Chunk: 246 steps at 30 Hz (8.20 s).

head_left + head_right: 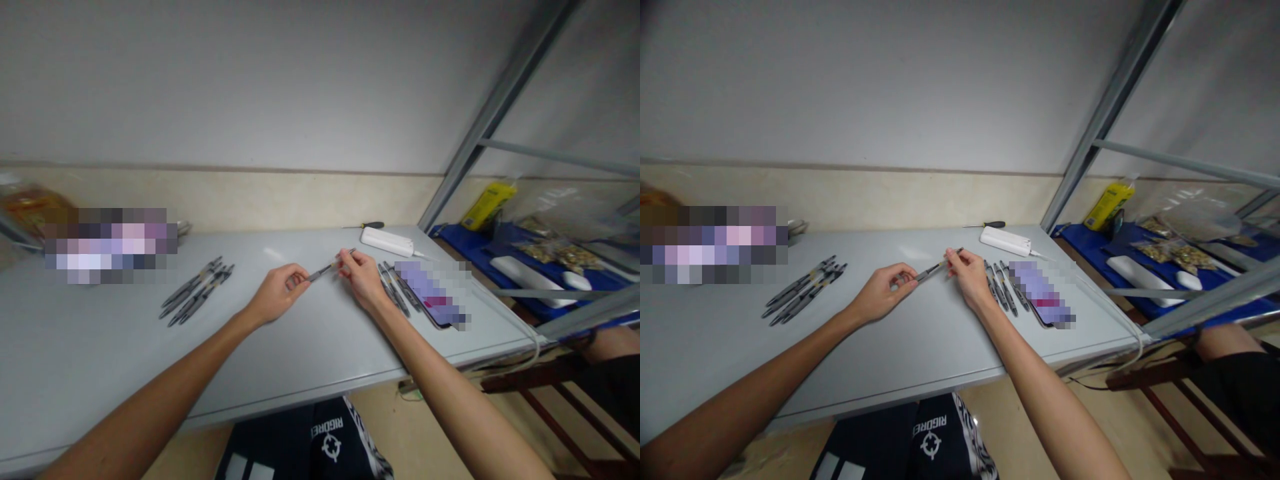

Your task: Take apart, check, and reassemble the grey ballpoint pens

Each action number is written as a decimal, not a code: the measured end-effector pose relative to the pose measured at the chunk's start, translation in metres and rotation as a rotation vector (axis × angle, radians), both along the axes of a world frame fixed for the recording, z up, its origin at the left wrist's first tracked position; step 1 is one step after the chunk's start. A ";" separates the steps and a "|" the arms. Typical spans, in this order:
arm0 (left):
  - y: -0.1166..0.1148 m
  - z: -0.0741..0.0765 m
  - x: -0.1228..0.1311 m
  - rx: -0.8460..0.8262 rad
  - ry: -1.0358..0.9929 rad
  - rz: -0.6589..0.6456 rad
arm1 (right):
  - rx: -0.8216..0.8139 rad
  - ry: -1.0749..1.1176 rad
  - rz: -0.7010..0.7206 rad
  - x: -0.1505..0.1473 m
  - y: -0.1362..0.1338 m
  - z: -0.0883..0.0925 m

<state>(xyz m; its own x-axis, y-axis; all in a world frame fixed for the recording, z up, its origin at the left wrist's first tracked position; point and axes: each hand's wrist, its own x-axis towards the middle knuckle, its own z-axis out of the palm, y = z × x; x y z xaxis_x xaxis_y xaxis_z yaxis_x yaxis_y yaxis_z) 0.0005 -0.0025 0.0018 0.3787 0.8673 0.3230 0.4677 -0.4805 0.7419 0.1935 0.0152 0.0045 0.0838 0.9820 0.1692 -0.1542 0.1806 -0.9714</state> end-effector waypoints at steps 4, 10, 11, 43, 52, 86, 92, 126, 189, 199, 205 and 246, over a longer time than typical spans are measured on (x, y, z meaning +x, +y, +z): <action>-0.002 -0.002 0.001 0.076 0.035 -0.033 | -0.070 0.218 -0.034 0.003 0.003 0.010; 0.003 -0.002 -0.005 0.183 0.061 0.023 | -0.157 0.392 0.158 0.014 0.001 0.042; 0.004 -0.002 -0.007 0.192 0.068 0.029 | -0.163 0.376 0.203 0.014 0.001 0.048; 0.013 -0.006 -0.015 0.234 0.199 0.061 | -0.350 0.565 0.256 0.006 -0.006 0.073; 0.014 -0.007 -0.016 0.246 0.210 0.065 | -0.306 0.538 0.212 0.005 -0.006 0.072; 0.014 -0.007 -0.015 0.247 0.225 0.061 | -0.378 0.411 0.264 -0.001 -0.006 0.058; 0.015 -0.009 -0.016 0.248 0.227 0.061 | -0.332 0.131 0.190 -0.007 -0.005 0.042; 0.016 -0.010 -0.017 0.245 0.249 0.040 | 0.106 -1.762 -0.323 0.047 -0.003 0.006; 0.005 0.003 -0.020 0.023 0.913 0.664 | 0.329 -1.449 0.002 -0.014 -0.030 -0.014; -0.002 0.006 -0.015 0.066 0.952 0.598 | 0.338 -1.440 -0.006 -0.014 -0.030 -0.014; 0.000 0.005 -0.016 0.164 0.870 0.457 | 0.329 -1.411 -0.008 -0.014 -0.029 -0.014; 0.007 0.002 -0.011 0.311 0.295 0.006 | 0.396 -1.435 0.006 -0.016 -0.034 -0.004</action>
<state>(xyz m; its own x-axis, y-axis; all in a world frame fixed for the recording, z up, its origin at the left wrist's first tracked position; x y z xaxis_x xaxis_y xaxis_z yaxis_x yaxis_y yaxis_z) -0.0104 0.0047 0.0041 0.4891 0.7482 0.4484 0.6418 -0.6568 0.3959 0.1775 -0.0191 0.0003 -0.3852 0.8534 0.3512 0.8665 0.4654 -0.1806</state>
